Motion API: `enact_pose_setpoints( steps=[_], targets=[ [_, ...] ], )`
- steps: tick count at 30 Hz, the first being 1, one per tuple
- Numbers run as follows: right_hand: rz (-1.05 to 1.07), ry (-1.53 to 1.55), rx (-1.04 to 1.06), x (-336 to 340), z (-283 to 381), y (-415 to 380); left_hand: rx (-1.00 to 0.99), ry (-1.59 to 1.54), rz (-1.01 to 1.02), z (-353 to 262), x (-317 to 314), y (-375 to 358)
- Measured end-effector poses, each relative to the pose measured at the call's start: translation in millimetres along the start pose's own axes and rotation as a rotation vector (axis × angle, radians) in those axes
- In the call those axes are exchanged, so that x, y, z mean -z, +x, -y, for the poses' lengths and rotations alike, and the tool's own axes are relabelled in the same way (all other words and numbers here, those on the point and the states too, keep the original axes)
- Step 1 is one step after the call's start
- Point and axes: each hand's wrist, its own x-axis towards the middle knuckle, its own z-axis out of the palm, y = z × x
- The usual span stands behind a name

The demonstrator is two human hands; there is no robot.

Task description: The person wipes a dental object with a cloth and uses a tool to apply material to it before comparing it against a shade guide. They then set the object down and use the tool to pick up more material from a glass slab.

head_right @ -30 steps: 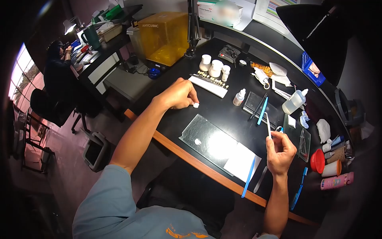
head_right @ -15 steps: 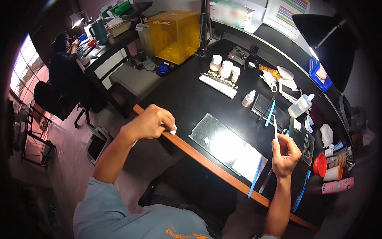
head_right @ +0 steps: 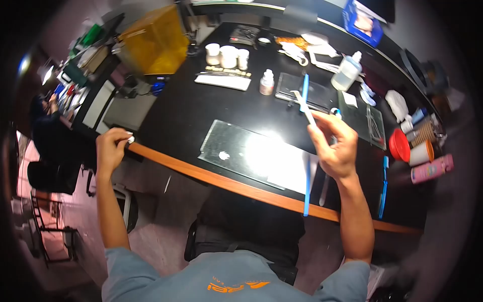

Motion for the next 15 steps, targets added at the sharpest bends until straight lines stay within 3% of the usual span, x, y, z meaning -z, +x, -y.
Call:
enact_pose_setpoints(
  steps=[2,5,7,11,15],
  targets=[
    [0.112,-0.058,0.079,-4,6,0,-0.014,-0.124,-0.129,-28,-5,-15],
    [0.286,-0.062,0.067,-16,13,0,-0.022,-0.245,-0.122,-58,-17,-28],
    [0.397,-0.078,-0.005,-22,21,-4,-0.136,-0.268,-0.116,-81,-25,-30],
    [0.596,-0.313,0.106,-28,30,-6,-0.190,-0.407,0.009,-117,-57,-34],
    [0.525,-0.334,0.047,-25,27,-3,-0.413,-0.429,0.097,-154,-72,-29]
  ],
)
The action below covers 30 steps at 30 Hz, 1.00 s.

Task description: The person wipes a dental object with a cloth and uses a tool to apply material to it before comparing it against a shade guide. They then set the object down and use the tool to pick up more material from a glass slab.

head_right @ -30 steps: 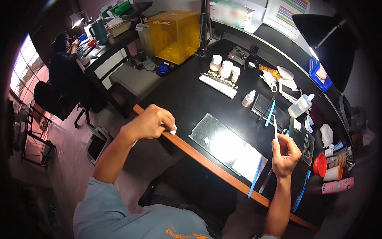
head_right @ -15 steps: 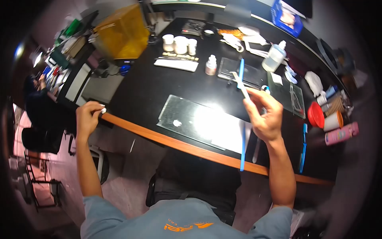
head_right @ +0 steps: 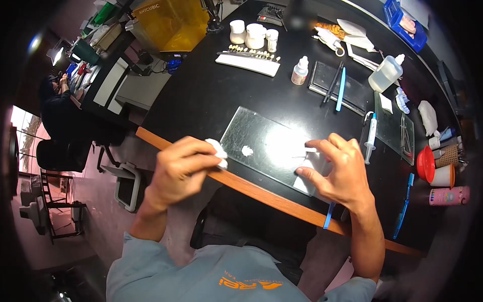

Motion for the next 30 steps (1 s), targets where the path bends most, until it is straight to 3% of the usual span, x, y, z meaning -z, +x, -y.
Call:
enact_pose_setpoints(
  steps=[4,7,12,13,14,16,19,22,24,27,30],
  targets=[
    [-0.045,0.006,-0.036,-2,-10,-3,-0.126,-0.184,0.144,-28,-40,11],
    [-0.034,0.043,-0.069,-3,-18,-7,-0.048,-0.194,0.146,-23,-57,7],
    [-0.052,0.054,-0.066,0,-15,-7,0.103,0.310,0.026,38,33,-6],
    [-0.053,0.060,-0.069,0,-16,-7,0.361,0.274,-0.079,63,53,-18],
    [-0.053,0.067,-0.069,-1,-17,-7,0.465,0.326,-0.199,88,74,-30],
    [-0.056,0.083,-0.071,-1,-17,-9,0.588,0.565,-0.242,123,119,-50],
    [-0.060,0.095,-0.073,-1,-17,-9,0.602,0.536,-0.382,115,136,-48],
    [-0.038,0.103,-0.075,-1,-16,-8,0.423,0.241,-0.272,96,108,-36],
    [-0.020,0.118,-0.096,-1,-17,-8,0.219,0.170,0.031,72,85,-25],
    [-0.033,0.120,-0.080,0,-15,-7,0.080,0.315,0.111,83,83,-25],
    [-0.051,0.100,-0.042,-1,-18,-8,0.393,0.307,0.123,101,122,-28]
  ],
)
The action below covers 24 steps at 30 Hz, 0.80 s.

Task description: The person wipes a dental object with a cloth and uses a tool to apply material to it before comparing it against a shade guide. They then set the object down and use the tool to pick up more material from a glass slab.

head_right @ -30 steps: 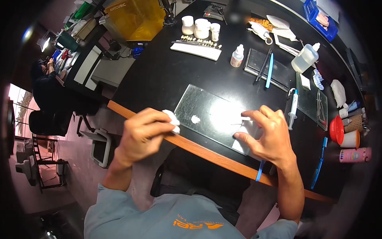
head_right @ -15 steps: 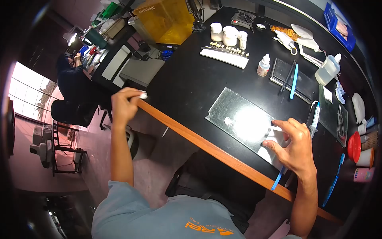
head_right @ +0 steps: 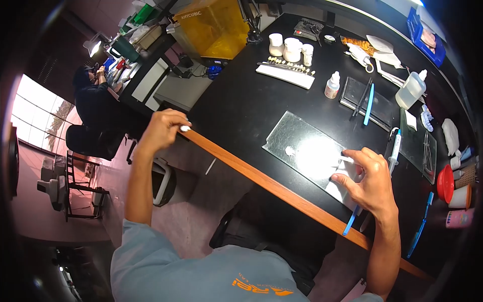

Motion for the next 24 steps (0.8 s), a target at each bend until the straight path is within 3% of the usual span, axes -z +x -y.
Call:
enact_pose_setpoints(
  steps=[2,3,6,8,10,12,14,15,17,18,20,22,23,24],
  targets=[
    [0.005,0.028,-0.014,0,3,1,0.172,0.383,0.126,32,20,6],
    [0.010,0.044,-0.021,0,3,0,0.168,0.443,0.060,34,23,7],
    [0.013,-0.002,-0.028,4,4,0,0.056,0.044,-0.203,-29,2,9],
    [0.021,0.013,-0.022,3,4,-2,0.061,-0.266,-0.305,-80,-43,0],
    [0.005,0.103,-0.017,-2,0,0,-0.057,-0.307,-0.247,-112,-81,-8],
    [0.008,0.103,-0.002,-3,0,2,-0.128,-0.302,-0.342,-118,-105,-6],
    [0.019,0.075,-0.001,2,1,0,-0.118,-0.201,-0.362,-102,-97,3],
    [0.031,0.055,-0.004,4,1,1,-0.074,-0.093,-0.403,-83,-90,10],
    [0.037,0.060,-0.034,3,4,1,0.222,0.081,-0.510,-33,-74,24],
    [0.036,0.047,-0.017,3,2,1,0.250,0.277,-0.506,-8,-59,29],
    [0.034,0.020,0.016,5,2,0,0.347,0.206,-0.512,-3,-42,31],
    [0.039,0.004,0.014,4,-2,-2,0.344,-0.105,-0.568,-40,-51,29],
    [0.053,-0.005,0.023,4,-2,0,0.302,-0.320,-0.530,-60,-65,26],
    [0.050,0.023,0.004,3,-1,1,0.117,-0.205,-0.439,-87,-73,22]
  ],
)
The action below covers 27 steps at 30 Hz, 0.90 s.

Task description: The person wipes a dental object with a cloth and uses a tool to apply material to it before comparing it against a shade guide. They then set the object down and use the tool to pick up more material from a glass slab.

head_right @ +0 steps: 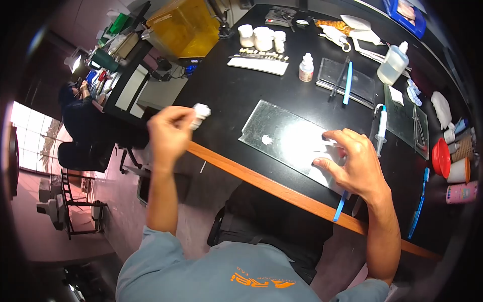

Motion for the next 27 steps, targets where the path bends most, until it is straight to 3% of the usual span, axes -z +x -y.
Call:
enact_pose_setpoints(
  steps=[2,4,6,8,10,12,14,17,18,20,22,24,26,27],
  targets=[
    [-0.003,0.054,-0.029,-1,2,-1,-0.087,-0.105,0.202,-26,-30,-17],
    [0.006,0.063,-0.038,-1,4,2,-0.203,0.000,0.056,-15,-43,-9],
    [0.016,0.064,-0.060,1,6,0,-0.050,0.203,-0.069,25,-34,21],
    [0.024,0.046,-0.044,0,4,-1,0.130,0.455,-0.067,63,-6,55],
    [0.012,0.038,-0.028,1,0,0,0.155,0.572,-0.026,98,20,75],
    [0.012,0.034,-0.017,1,-1,-2,0.166,0.380,-0.100,69,20,73],
    [0.016,0.025,-0.036,2,0,-3,0.079,0.074,-0.065,36,0,56],
    [0.033,0.040,-0.043,0,1,0,-0.155,-0.012,0.209,-25,-41,24],
    [0.039,0.038,-0.037,1,2,0,-0.290,-0.082,0.208,-18,-62,16],
    [0.040,0.027,-0.022,3,2,1,-0.358,0.018,0.090,-1,-69,23],
    [0.031,0.013,-0.015,2,0,-1,-0.241,0.277,-0.043,46,-57,53],
    [0.017,0.034,-0.015,0,2,-2,-0.029,0.518,-0.022,80,-28,85],
    [0.008,0.021,-0.004,1,0,-3,0.036,0.638,-0.020,96,-4,98],
    [-0.006,0.023,0.019,-1,-2,-3,0.013,0.510,-0.046,84,-5,100]
  ],
)
